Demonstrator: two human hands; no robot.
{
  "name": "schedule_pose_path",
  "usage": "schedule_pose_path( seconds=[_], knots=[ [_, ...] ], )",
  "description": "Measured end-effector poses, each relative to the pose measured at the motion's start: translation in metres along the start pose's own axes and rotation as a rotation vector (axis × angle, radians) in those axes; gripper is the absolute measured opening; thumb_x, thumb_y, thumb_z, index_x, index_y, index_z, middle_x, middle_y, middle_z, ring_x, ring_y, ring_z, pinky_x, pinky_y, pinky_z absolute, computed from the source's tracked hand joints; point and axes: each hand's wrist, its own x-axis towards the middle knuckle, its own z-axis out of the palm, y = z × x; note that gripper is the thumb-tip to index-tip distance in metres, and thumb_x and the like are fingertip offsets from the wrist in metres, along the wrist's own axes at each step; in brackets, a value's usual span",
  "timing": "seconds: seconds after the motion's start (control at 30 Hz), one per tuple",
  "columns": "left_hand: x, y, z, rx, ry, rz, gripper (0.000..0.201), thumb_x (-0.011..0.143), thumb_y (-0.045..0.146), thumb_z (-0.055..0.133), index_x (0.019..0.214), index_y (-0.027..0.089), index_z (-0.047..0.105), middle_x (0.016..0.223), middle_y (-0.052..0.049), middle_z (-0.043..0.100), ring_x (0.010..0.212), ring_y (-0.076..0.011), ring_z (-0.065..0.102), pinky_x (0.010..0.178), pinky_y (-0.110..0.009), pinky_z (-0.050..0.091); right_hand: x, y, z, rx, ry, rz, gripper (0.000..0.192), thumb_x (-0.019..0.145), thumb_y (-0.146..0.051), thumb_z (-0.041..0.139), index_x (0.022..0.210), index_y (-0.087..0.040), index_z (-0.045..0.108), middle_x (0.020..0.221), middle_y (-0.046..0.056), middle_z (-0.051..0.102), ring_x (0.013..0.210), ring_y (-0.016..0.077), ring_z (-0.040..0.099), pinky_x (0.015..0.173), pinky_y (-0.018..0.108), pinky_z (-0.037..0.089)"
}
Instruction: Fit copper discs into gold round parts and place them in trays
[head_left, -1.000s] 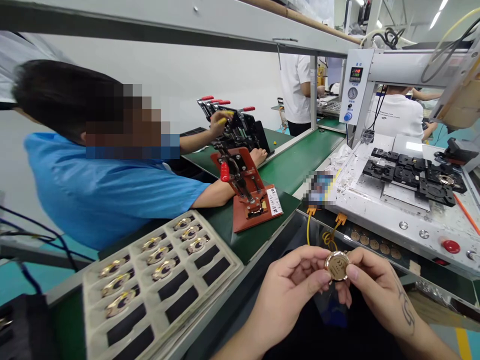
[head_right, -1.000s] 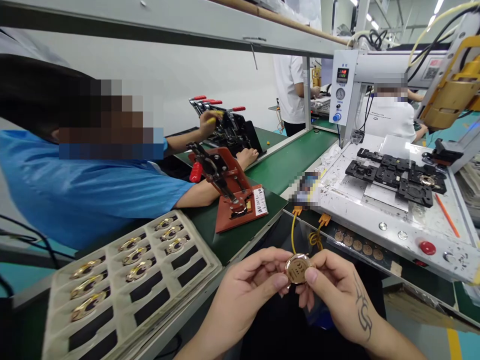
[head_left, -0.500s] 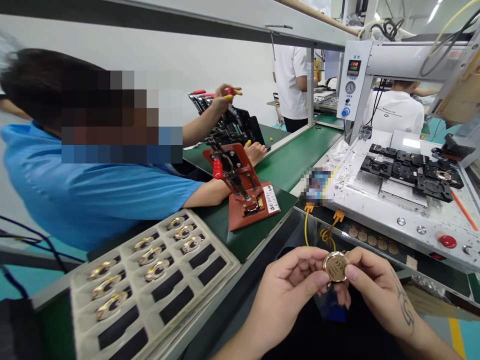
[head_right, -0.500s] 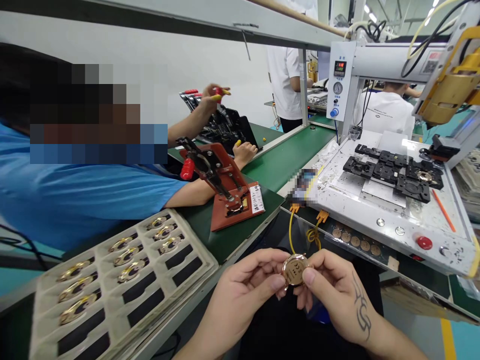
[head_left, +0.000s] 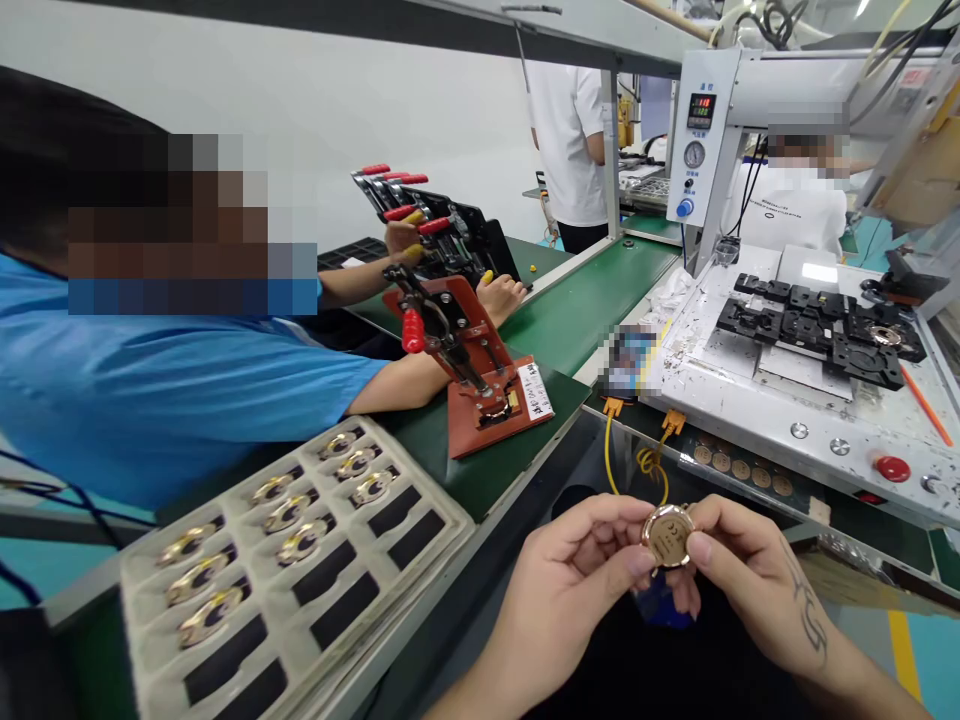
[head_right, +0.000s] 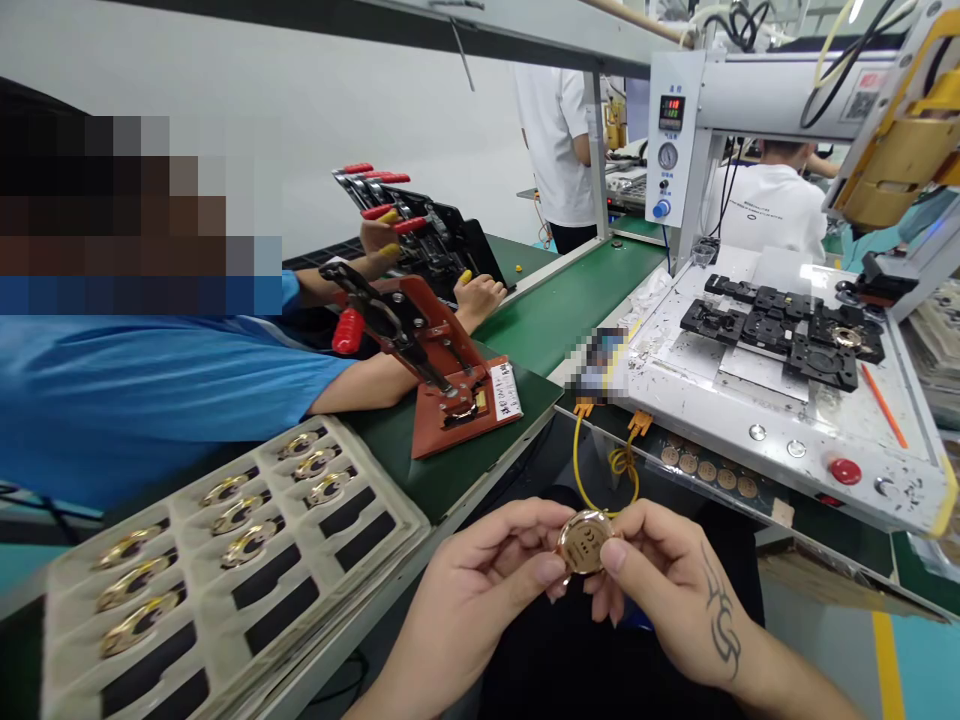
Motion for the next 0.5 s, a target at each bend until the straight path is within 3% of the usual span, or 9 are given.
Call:
schedule_pose_path(
  seconds=[0.5],
  knots=[
    [-0.0019, -0.0044, 0.0015, 0.067, -0.038, 0.062, 0.016, 0.091, 0.019, 0.088, 0.106, 0.024, 0.087, 0.088, -0.002, 0.082, 0.074, -0.0113, 0.073, 0.07, -0.017, 0.062, -0.0052, 0.003, -0.0072, -0.024, -0.011, 0.046, 0.026, 0.109, -0.043, 0.07, 0.099, -0.019, 0.075, 0.085, 0.004, 0.079, 0.069, 0.0123, 0.072, 0.066, 0.023, 0.058]
  ],
)
